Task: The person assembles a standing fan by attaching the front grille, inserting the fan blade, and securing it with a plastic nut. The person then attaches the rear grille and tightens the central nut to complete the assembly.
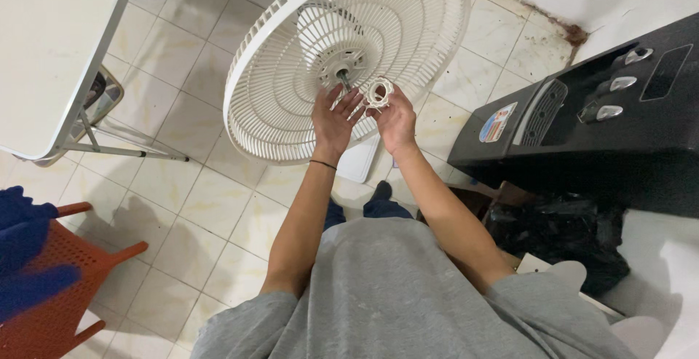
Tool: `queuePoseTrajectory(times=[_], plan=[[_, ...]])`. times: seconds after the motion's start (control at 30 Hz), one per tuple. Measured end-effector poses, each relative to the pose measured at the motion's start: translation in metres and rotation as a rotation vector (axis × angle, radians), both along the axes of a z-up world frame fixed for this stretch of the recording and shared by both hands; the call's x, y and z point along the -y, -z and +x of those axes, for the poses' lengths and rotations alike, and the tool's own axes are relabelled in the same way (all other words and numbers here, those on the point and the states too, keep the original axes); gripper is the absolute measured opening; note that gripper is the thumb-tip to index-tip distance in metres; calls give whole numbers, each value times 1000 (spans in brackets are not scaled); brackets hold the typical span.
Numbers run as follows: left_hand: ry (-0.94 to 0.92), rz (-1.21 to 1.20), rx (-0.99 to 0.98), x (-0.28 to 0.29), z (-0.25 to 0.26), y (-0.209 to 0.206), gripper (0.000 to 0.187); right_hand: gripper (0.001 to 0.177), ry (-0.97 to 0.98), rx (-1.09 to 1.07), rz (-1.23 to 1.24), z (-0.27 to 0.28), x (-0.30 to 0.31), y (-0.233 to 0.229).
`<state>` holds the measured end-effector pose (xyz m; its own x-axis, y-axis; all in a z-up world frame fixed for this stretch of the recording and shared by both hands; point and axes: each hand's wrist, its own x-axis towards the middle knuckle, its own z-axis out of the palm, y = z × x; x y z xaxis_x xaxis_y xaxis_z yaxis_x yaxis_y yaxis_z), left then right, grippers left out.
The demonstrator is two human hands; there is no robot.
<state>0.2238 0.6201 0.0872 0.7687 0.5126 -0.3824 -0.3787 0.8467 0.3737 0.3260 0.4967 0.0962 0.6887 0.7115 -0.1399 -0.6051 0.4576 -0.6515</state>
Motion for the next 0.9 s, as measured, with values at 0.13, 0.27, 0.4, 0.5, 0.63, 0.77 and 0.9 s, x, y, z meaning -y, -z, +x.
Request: queuePoseTrajectory(times=[0.13, 0.27, 0.4, 0.5, 0.63, 0.77, 0.9], plan=[[-26, -264, 106, -5, 3, -7, 120, 49, -13, 0, 2, 14, 13, -1], [-148, -385, 68, -4, 17, -9, 135, 50, -40, 28, 20, 29, 21, -1], [-303, -473, 17, -1, 28, -4, 136, 51, -52, -23, 32, 34, 28, 1], [-392, -498, -91, -3, 34, -2, 134, 50, -60, -75, 71, 33, 29, -1], [-362, -348, -116, -4, 37, 3, 128, 54, -72, -120, 107, 34, 27, -9], [-272, -156, -176, -5, 30, 11, 112, 63, -135, -49, 87, 34, 22, -14], [-264, -153, -244, -10, 24, 20, 105, 71, -227, 120, -23, 35, 5, -18]])
